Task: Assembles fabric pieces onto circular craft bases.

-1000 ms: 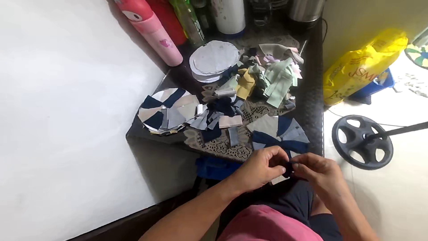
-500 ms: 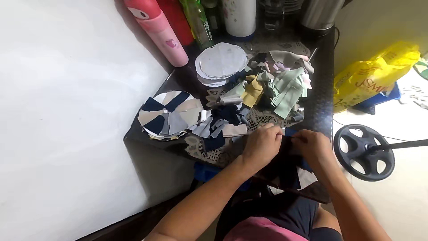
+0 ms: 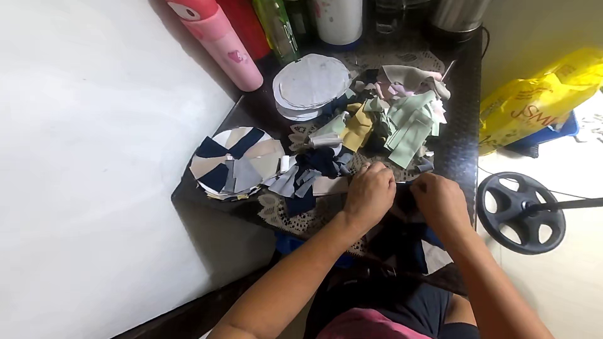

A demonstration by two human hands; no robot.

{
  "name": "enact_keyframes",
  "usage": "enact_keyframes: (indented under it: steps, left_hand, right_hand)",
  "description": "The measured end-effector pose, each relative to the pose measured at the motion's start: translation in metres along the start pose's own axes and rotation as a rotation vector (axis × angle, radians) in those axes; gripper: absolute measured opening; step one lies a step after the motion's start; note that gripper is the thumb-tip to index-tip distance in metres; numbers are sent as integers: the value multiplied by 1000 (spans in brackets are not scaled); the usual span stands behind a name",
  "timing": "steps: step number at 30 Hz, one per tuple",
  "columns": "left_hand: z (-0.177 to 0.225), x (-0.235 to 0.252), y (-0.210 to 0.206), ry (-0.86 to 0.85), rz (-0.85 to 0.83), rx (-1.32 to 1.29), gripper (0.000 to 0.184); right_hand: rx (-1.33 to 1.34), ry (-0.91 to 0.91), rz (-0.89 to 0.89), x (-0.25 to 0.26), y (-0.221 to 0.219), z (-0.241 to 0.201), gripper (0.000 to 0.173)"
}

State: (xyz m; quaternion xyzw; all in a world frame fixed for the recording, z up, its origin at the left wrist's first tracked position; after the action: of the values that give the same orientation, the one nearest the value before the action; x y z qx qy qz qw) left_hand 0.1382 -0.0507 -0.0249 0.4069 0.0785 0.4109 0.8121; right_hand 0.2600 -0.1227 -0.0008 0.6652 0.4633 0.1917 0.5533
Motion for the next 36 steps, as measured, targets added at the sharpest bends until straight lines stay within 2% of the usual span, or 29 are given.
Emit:
enact_keyframes:
  steps: [10, 15, 21, 26, 28, 31, 36]
  left_hand:
    - [-1, 4, 0, 13, 7, -12, 12]
    - [-1, 6, 1, 49, -32, -34, 13]
    - [-1, 6, 1, 47, -30, -39, 12]
    - [-2, 8, 2, 58, -40, -23, 10]
    - [-2, 8, 1, 19, -9, -26, 7]
    - [1, 2, -1, -160, 75, -47, 15]
    - [6, -2, -7, -154, -155, -30, 18]
  right_hand:
    - [-29, -27, -1, 7, -1, 0, 17]
    - [84, 117, 201, -6, -7, 13, 13]
    - [45, 229, 349, -20, -19, 18, 19]
    - [-6, 252, 331, -17, -25, 16, 23]
    - [-18, 253, 316, -17, -24, 16, 24]
    - [-12, 260, 316, -17, -25, 17, 25]
    - [53, 257, 330, -19, -21, 22, 25]
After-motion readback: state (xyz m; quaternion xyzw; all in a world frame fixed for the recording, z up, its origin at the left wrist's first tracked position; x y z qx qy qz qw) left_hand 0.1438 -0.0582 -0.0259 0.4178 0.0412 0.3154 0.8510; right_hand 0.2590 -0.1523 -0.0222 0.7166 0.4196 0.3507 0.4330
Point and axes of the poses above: each hand's wrist, its own x-axis towards the middle knuckle, its own y-axis out of the back of the hand, z = x × y, the point moved 4 cm from there along x, towards the middle knuckle, and after that the axes turned 9 degrees about -x, right-handed, at the moved point
